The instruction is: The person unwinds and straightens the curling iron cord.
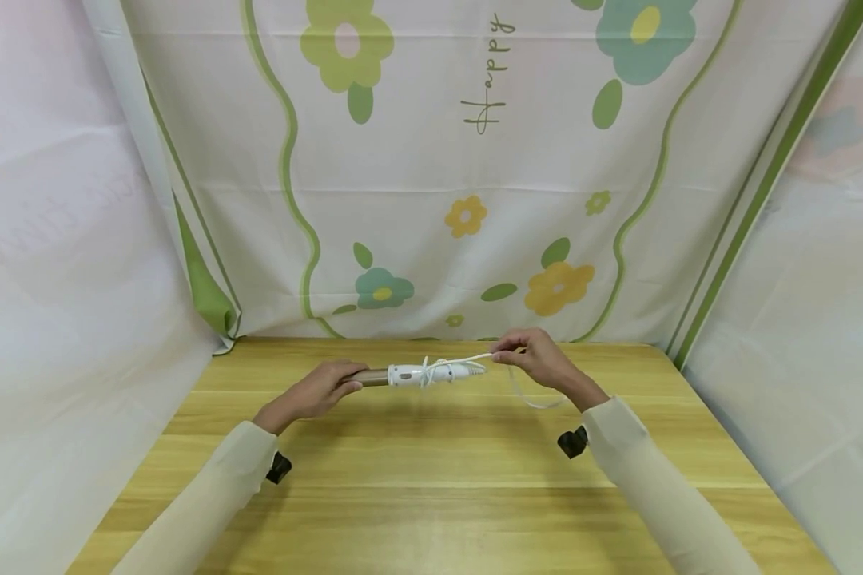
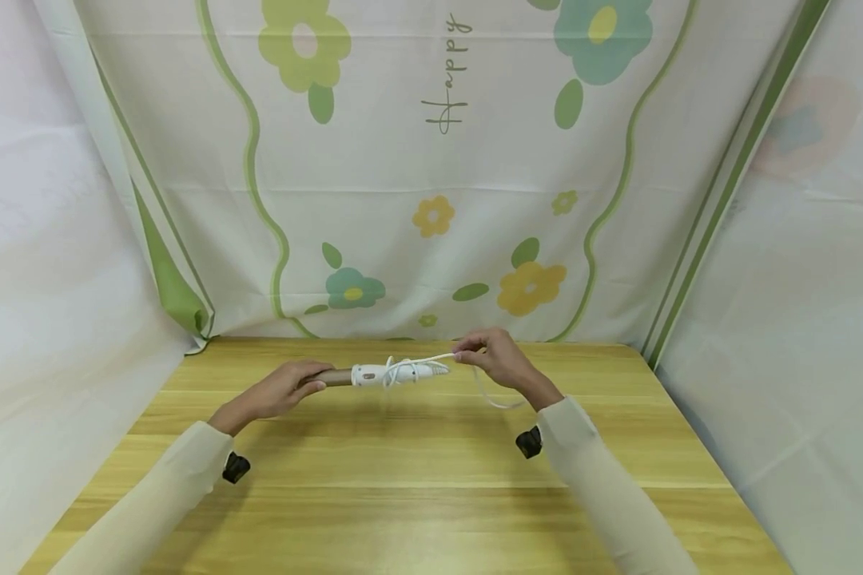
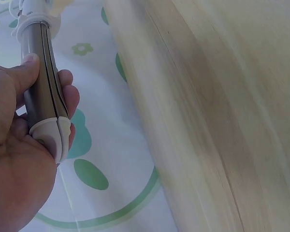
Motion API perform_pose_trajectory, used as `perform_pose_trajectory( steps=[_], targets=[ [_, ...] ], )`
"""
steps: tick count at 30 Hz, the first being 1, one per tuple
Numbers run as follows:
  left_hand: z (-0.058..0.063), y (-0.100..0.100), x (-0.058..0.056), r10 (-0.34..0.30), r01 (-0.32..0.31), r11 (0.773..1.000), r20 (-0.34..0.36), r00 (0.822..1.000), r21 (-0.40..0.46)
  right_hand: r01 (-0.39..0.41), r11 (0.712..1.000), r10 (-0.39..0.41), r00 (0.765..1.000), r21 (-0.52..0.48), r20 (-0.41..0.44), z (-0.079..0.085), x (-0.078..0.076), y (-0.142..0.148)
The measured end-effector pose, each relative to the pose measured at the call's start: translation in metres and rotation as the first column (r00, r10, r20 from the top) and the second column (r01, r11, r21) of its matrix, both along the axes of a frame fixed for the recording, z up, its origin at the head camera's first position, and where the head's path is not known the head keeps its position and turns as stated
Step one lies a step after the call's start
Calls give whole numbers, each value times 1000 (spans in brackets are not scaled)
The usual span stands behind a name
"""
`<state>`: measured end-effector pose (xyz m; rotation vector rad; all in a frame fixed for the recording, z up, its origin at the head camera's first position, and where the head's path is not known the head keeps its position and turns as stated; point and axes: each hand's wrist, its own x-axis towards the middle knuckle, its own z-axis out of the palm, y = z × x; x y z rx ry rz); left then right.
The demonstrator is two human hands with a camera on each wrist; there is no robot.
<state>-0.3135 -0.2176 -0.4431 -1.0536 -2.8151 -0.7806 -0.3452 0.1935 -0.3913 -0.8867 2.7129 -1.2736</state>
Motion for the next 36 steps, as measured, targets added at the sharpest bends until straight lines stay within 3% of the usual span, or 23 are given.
perform_pose_trajectory(
  steps=[8, 14, 18, 22, 27, 32, 36],
  targets=[
    [1, 1, -3, 0, 0, 1000, 2, 1000, 24, -135, 988, 125, 985, 78, 117, 10, 10, 11],
    [2, -1, -3, 22, -23, 999, 17, 1000, 40, -277, 953, 250, 947, 118, 203, -2, 10, 13],
    [3, 0, -2, 32, -34, 998, 30, 999, 46, -296, 944, 254, 934, 145, 250, -13, 9, 13],
    [3, 0, -1, 21, -23, 999, 36, 999, 49, -226, 950, 167, 951, 214, 261, -23, 6, 17],
    [3, -1, 1, 0, -1, 999, 34, 999, 44, -71, 961, 6, 971, 267, 237, -32, 0, 23],
    [3, -1, 2, -18, 16, 999, 38, 999, 44, 116, 971, -155, 971, 208, 179, -36, -6, 23],
    [3, -2, 2, -25, 23, 999, 44, 999, 40, 223, 969, -233, 968, 110, 88, -35, -9, 21]
  ],
)
